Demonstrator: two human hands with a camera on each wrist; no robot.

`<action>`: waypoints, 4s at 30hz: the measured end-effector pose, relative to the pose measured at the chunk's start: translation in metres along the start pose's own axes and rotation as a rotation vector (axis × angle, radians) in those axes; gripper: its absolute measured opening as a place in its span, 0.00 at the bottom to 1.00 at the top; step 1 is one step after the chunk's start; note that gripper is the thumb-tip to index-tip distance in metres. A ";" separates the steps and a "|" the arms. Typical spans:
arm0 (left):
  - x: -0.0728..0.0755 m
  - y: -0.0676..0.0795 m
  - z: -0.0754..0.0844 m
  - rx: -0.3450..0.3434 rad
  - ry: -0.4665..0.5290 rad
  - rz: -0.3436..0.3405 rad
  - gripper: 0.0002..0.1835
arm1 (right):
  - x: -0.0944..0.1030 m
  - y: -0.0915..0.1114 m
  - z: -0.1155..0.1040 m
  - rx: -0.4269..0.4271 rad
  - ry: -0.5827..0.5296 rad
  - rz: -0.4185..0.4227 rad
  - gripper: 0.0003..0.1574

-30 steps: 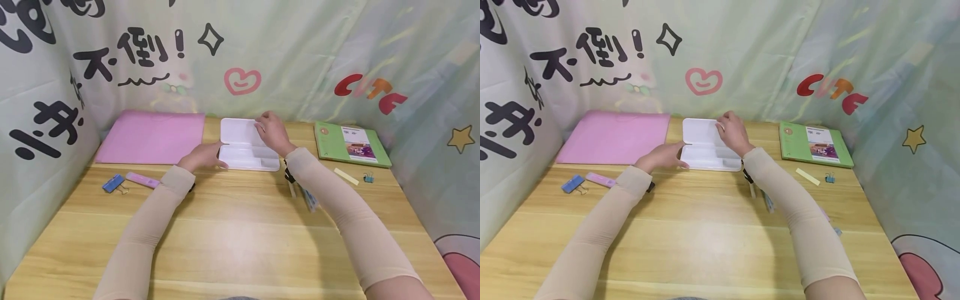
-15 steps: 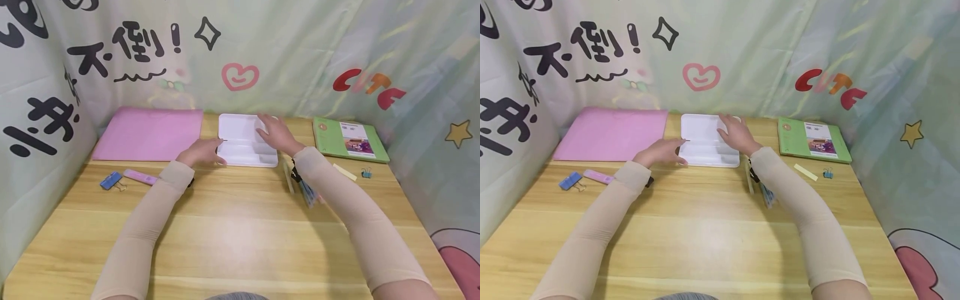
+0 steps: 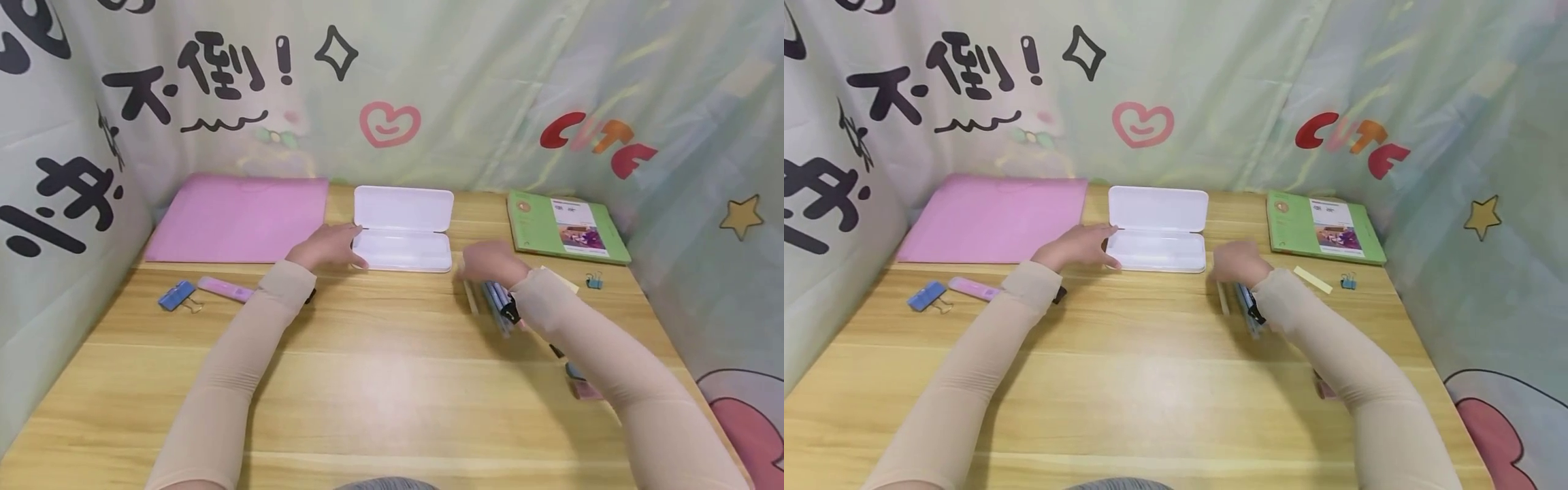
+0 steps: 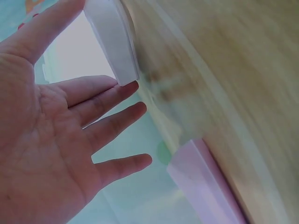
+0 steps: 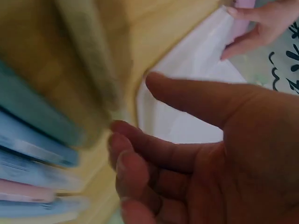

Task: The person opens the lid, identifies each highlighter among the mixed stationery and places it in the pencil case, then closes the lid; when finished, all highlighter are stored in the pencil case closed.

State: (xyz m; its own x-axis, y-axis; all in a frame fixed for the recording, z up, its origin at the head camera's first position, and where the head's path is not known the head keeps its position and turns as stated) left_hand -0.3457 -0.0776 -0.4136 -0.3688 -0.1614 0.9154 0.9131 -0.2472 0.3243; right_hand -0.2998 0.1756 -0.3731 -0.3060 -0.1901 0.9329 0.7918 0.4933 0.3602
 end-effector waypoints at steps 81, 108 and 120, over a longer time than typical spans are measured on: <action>0.005 0.008 0.004 0.000 0.039 -0.045 0.51 | 0.005 0.007 0.009 0.018 0.062 -0.001 0.10; 0.003 0.004 0.002 -0.003 0.027 -0.046 0.50 | -0.004 0.017 -0.004 0.051 -0.025 -0.046 0.13; 0.002 0.001 -0.002 0.006 0.025 -0.030 0.51 | 0.030 -0.041 -0.042 0.250 0.082 0.352 0.10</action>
State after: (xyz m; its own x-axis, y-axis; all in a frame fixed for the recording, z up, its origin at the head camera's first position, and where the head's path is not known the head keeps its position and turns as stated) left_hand -0.3460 -0.0801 -0.4115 -0.4000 -0.1774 0.8992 0.9026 -0.2469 0.3528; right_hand -0.3193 0.1144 -0.3597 0.0105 -0.0350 0.9993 0.6848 0.7285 0.0184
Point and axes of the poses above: each hand's wrist, its own y-axis away from the middle knuckle, its own x-axis out of the back of the hand, z = x × y, the point moved 6 cm from there along -y, towards the middle knuckle, and after that the axes turned 14 degrees about x, right-handed, at the moved point
